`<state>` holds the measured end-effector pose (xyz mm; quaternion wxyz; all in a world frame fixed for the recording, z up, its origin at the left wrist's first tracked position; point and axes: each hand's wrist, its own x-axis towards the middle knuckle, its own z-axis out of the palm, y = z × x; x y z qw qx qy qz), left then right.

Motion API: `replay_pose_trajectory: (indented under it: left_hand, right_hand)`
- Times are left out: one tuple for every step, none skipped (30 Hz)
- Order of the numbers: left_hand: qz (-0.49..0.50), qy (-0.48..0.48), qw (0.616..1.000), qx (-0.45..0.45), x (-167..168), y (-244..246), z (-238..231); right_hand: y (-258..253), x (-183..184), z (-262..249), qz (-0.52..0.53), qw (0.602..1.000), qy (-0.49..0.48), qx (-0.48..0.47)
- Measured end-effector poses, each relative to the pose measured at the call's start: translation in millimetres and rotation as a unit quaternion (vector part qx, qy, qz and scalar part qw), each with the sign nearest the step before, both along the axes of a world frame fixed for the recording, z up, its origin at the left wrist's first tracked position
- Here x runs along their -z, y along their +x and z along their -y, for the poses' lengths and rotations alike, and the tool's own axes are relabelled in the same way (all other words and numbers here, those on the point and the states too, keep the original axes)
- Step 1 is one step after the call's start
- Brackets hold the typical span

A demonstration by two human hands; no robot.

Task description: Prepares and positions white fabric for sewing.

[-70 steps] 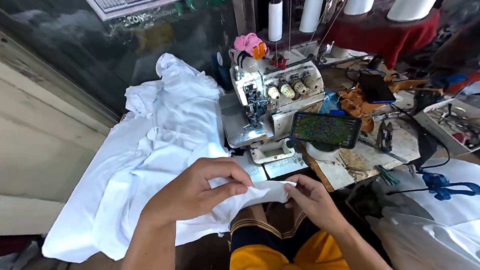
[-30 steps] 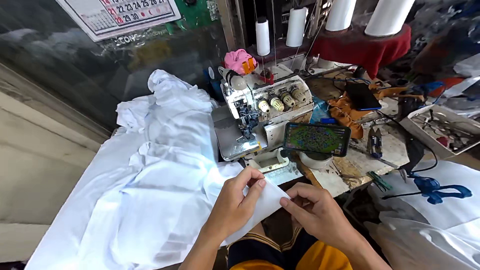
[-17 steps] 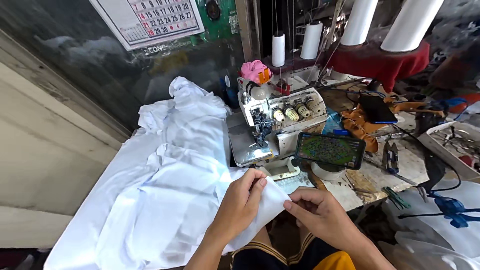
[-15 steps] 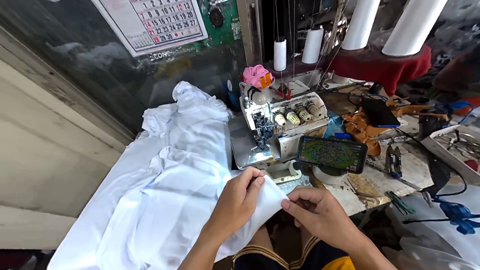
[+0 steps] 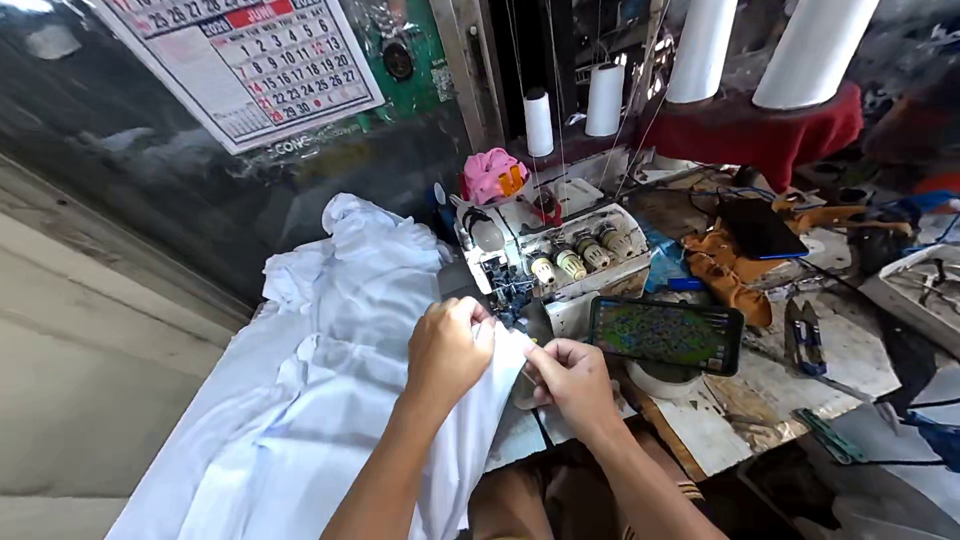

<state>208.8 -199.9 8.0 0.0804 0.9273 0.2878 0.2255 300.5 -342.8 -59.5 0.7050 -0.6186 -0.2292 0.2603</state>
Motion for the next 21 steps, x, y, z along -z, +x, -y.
replay_pose_trajectory:
  left_hand:
    - [0.014,0.013,1.000,0.000,4.1,5.5,-5.1]
    - [0.028,0.029,0.999,0.002,9.0,9.7,-9.7]
    - [0.037,0.040,0.999,0.005,12.1,11.8,-12.7]
    - [0.042,0.053,0.998,0.007,13.1,11.4,-13.7]
    - [0.047,0.067,0.997,0.010,13.1,7.5,-11.7]
    - [0.052,0.076,0.996,0.013,13.0,0.5,-5.9]
    - [0.067,0.081,0.994,0.017,14.1,-7.9,2.6]
    - [0.089,0.082,0.993,0.017,17.7,-15.5,12.5]
    - [0.113,0.076,0.991,0.015,24.2,-21.0,22.2]
    - [0.129,0.066,0.989,0.015,32.5,-23.9,28.6]
    - [0.142,0.059,0.988,0.018,40.6,-23.7,28.9]
    - [0.151,0.053,0.987,0.027,45.8,-22.0,22.9]
    - [0.151,0.038,0.987,0.041,46.2,-20.8,12.1]
    - [0.145,0.012,0.988,0.057,42.2,-20.3,-1.0]
    - [0.137,-0.013,0.988,0.066,36.8,-20.3,-13.1]
    - [0.129,-0.030,0.989,0.067,32.4,-20.9,-21.3]
    - [0.126,-0.043,0.989,0.058,30.8,-22.2,-23.9]
    - [0.124,-0.059,0.990,0.043,31.9,-24.8,-21.3]
    - [0.121,-0.076,0.989,0.025,35.3,-28.1,-15.9]
    - [0.113,-0.090,0.989,0.007,38.7,-31.8,-9.9]
    - [0.103,-0.101,0.990,-0.007,40.6,-35.2,-5.2]
  right_hand:
    - [-0.7,1.6,-6.5,0.015,1.000,0.003,0.019]
    - [-1.0,3.3,-12.1,0.032,0.999,0.003,0.032]
    - [-0.6,3.8,-15.4,0.041,0.999,0.001,0.036]
    - [0.3,3.1,-16.2,0.044,0.998,-0.004,0.034]
    - [1.2,2.2,-14.8,0.044,0.999,-0.012,0.029]
    - [2.1,1.5,-12.8,0.040,0.999,-0.018,0.024]
    - [3.5,0.5,-11.5,0.034,0.999,-0.020,0.017]
    - [4.7,-0.8,-11.3,0.027,0.999,-0.021,0.013]
    - [4.8,-2.0,-12.0,0.019,1.000,-0.021,0.011]
    - [4.2,-2.3,-13.2,0.012,1.000,-0.021,0.009]
    - [3.5,-2.6,-14.7,0.006,1.000,-0.019,0.007]
    - [2.5,-2.7,-16.1,0.003,1.000,-0.018,0.007]
    - [1.2,-2.2,-17.6,0.005,1.000,-0.015,0.010]
    - [0.2,-1.5,-19.3,0.012,1.000,-0.011,0.014]
    - [-0.6,-1.0,-20.5,0.019,1.000,-0.007,0.020]
    - [-1.9,-0.3,-20.1,0.023,0.999,-0.003,0.024]
    - [-3.9,0.6,-17.7,0.028,0.999,0.006,0.025]
    - [-7.3,2.0,-12.4,0.031,0.999,0.018,0.017]
    - [-12.6,4.1,-4.1,0.034,0.999,0.034,-0.001]
    - [-20.4,7.5,6.6,0.036,0.998,0.049,-0.028]
    - [-30.1,13.3,19.0,0.038,0.995,0.057,-0.067]
